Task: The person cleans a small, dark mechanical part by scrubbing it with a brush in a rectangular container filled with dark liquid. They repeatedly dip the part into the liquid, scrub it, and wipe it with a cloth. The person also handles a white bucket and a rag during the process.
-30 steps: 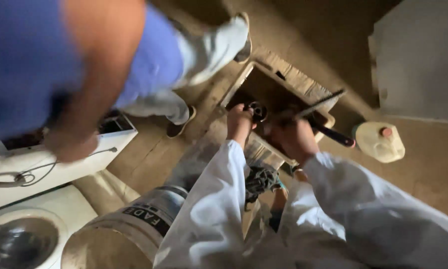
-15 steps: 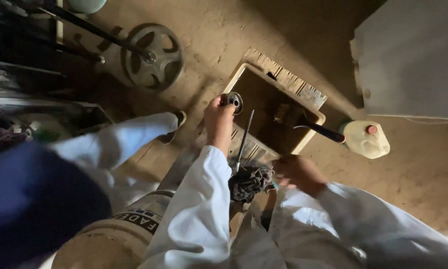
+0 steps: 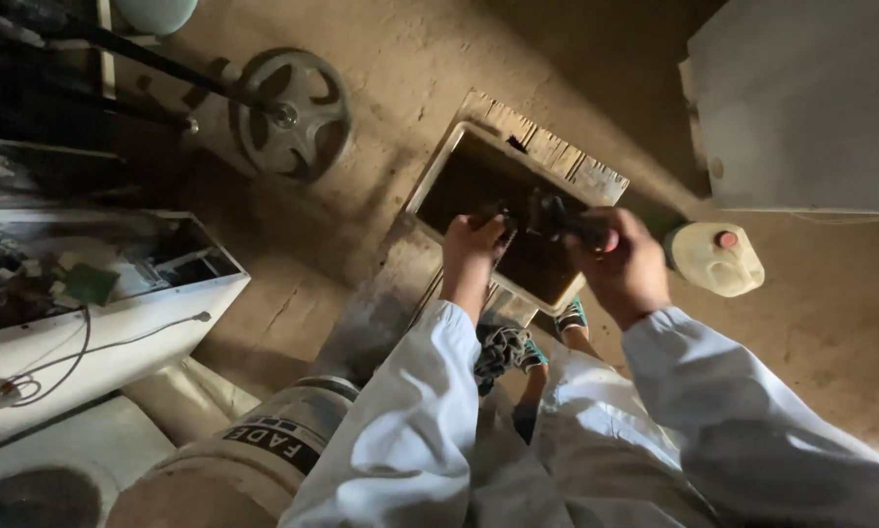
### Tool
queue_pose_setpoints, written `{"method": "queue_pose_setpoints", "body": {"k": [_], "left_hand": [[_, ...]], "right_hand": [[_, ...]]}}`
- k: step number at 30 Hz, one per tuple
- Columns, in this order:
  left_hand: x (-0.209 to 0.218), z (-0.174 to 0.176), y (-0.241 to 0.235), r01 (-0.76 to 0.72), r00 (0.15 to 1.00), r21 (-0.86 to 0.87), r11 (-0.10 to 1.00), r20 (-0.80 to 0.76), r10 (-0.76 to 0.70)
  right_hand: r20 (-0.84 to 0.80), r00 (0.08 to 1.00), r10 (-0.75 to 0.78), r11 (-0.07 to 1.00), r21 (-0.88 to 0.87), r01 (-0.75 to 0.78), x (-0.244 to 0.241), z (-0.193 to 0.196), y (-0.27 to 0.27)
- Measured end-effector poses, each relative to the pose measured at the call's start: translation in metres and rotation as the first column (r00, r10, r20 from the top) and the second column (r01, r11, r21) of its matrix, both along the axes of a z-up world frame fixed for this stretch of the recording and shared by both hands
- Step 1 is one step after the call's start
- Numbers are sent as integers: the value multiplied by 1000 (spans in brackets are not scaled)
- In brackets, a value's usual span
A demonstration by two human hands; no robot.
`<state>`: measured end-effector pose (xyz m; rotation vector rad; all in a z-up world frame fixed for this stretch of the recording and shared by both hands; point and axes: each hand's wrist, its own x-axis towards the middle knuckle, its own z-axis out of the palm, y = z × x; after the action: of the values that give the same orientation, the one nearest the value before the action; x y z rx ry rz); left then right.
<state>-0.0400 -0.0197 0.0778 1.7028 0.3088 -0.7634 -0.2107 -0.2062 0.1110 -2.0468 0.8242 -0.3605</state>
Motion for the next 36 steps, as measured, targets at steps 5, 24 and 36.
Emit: {"method": "queue_pose_setpoints", "body": {"k": [5,24,36], "left_hand": [[34,-90,23,-58,998,93,994,23,56],[54,-11,26,-160,980,-359,919,-173,103],[64,-29,7,-6,998,-121,993,68,15]], "right_hand": [[-19,987,158,981,115,-155,45,34,6],[135,970,201,906,351,-237,94,70,12],[-232,967,105,914,406,-2,99,80,15]]}}
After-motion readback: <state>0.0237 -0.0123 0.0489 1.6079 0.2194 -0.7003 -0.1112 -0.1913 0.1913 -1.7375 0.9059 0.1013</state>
